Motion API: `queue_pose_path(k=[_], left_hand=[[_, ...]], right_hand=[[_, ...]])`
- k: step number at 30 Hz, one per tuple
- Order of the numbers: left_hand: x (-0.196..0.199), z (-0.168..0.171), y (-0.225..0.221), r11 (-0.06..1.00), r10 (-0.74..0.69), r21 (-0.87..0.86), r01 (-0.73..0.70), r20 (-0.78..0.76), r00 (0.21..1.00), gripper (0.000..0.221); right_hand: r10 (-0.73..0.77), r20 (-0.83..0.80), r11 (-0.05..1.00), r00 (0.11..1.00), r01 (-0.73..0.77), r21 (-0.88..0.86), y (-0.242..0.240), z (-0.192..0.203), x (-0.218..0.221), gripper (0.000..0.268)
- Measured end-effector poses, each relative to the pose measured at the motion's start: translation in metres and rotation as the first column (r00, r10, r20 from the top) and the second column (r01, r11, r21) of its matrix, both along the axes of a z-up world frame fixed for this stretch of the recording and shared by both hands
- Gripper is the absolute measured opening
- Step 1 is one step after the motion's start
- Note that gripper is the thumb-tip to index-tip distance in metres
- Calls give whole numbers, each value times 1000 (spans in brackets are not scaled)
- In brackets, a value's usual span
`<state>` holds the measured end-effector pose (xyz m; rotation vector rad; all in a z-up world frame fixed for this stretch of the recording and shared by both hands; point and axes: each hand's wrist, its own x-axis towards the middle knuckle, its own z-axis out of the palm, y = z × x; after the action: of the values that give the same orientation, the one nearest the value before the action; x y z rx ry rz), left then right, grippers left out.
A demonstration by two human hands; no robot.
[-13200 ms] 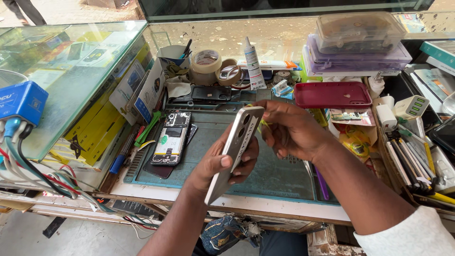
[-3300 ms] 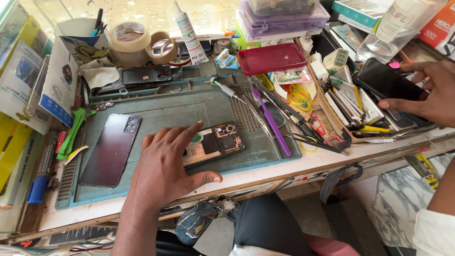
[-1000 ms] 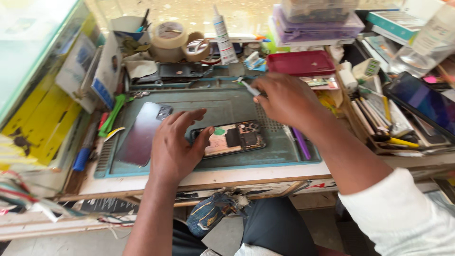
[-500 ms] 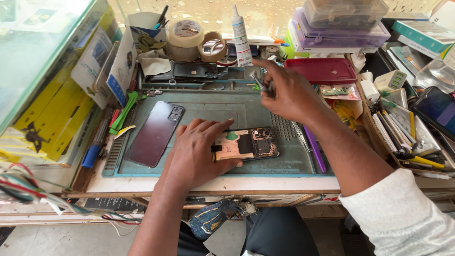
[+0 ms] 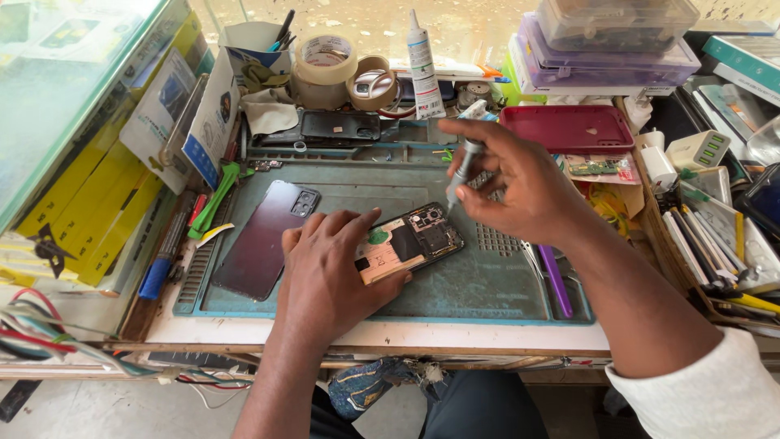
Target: The person uses a screwdriver to remove and install screws on two disassembled smartphones. They handle the phone bodies, back covers, and small components on a cluttered workbench, then place one phone aside and continue working on the other.
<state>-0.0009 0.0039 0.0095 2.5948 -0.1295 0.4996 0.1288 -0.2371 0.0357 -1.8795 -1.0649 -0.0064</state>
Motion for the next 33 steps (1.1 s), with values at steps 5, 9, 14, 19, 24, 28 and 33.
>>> queue_pose_path(k=[5,9,14,19,24,28,33], left_hand=[[2,3,0,998,57,1,-58,-76,995,76],[3,7,1,999,47,2,-47,-99,994,83],[5,5,0,999,35,8,-35,-115,993,90],[4,5,2,1000,7,-29,-9,-81,997,94],[3,7,2,998,-30,-50,28,-54,998,91],[2,8,2,998,-32,-53,29,-53,998,89],[3,9,1,999,-13,-46,9,-94,995,88]], right_hand=[[32,-13,999,999,-32,12,-10,-3,-8,75],[93,55,995,994,-92,-33,-3,-10,-3,72],[56,50,996,997,-53,-67,-1,-10,-6,74],[90,36,996,995,-88,-32,-2,-10,-1,71],[78,-26,997,997,-78,11,-8,-12,-3,67],[153,43,988,987,-154,11,-5,-15,0,65],[130,74,990,989,-125,-60,-2,-13,-3,61]])
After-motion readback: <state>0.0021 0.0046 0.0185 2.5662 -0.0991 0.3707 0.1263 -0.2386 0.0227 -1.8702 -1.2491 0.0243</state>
